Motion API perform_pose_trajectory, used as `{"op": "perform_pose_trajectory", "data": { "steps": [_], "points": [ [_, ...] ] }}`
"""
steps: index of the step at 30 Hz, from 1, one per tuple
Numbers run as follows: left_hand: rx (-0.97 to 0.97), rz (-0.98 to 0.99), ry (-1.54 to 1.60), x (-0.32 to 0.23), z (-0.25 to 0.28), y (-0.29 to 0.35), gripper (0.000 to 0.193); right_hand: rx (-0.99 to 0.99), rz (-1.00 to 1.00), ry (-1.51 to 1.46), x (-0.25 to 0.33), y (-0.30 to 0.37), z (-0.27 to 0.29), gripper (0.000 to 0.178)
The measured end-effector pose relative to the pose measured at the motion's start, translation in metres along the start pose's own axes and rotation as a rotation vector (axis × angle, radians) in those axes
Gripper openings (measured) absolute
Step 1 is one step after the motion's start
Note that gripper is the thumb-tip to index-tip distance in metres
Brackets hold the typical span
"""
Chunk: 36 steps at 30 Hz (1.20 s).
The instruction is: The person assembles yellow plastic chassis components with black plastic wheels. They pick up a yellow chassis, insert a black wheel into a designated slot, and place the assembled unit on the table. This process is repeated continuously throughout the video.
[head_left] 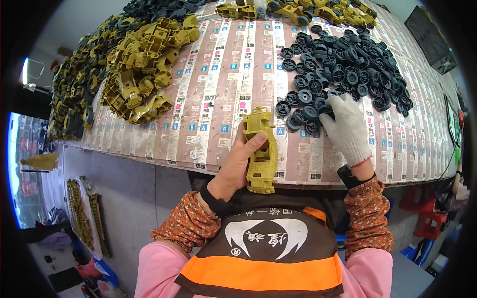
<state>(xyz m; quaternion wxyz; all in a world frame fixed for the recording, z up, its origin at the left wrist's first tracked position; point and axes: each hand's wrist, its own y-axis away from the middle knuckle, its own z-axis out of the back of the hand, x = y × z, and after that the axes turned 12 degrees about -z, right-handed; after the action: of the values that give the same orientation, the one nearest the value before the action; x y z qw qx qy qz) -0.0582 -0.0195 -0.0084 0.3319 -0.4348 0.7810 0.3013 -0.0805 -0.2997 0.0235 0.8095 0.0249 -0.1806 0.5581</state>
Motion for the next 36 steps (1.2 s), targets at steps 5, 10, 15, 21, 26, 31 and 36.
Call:
{"op": "perform_pose_trajectory", "data": {
  "steps": [5, 10, 15, 21, 26, 31, 36],
  "points": [
    [0.033, 0.053, 0.055, -0.004, 0.0, 0.002, 0.06, -0.06, 0.134, -0.169, 0.01, 0.012, 0.004, 0.022],
    [0.075, 0.08, 0.05, -0.003, 0.001, 0.006, 0.062, 0.307, -0.119, -0.896, 0.05, 0.042, 0.011, 0.023],
    [0.087, 0.043, -0.099, 0.001, -0.011, 0.011, 0.071, 0.325, -0.254, -1.012, 0.072, 0.064, -0.002, 0.026],
    [0.117, -0.111, -0.157, 0.009, -0.015, 0.012, 0.079, 0.181, -0.191, -0.911, 0.077, 0.081, -0.011, 0.03],
    [0.143, -0.183, -0.214, 0.018, -0.014, 0.012, 0.083, 0.19, -0.196, -0.899, 0.075, 0.08, -0.012, 0.031],
    [0.173, -0.224, -0.242, 0.02, -0.017, 0.016, 0.084, 0.144, -0.17, -0.889, 0.073, 0.081, -0.018, 0.033],
    [0.164, -0.274, -0.303, 0.02, -0.019, 0.015, 0.088, 0.137, -0.132, -0.917, 0.072, 0.09, -0.022, 0.035]
  ]
}}
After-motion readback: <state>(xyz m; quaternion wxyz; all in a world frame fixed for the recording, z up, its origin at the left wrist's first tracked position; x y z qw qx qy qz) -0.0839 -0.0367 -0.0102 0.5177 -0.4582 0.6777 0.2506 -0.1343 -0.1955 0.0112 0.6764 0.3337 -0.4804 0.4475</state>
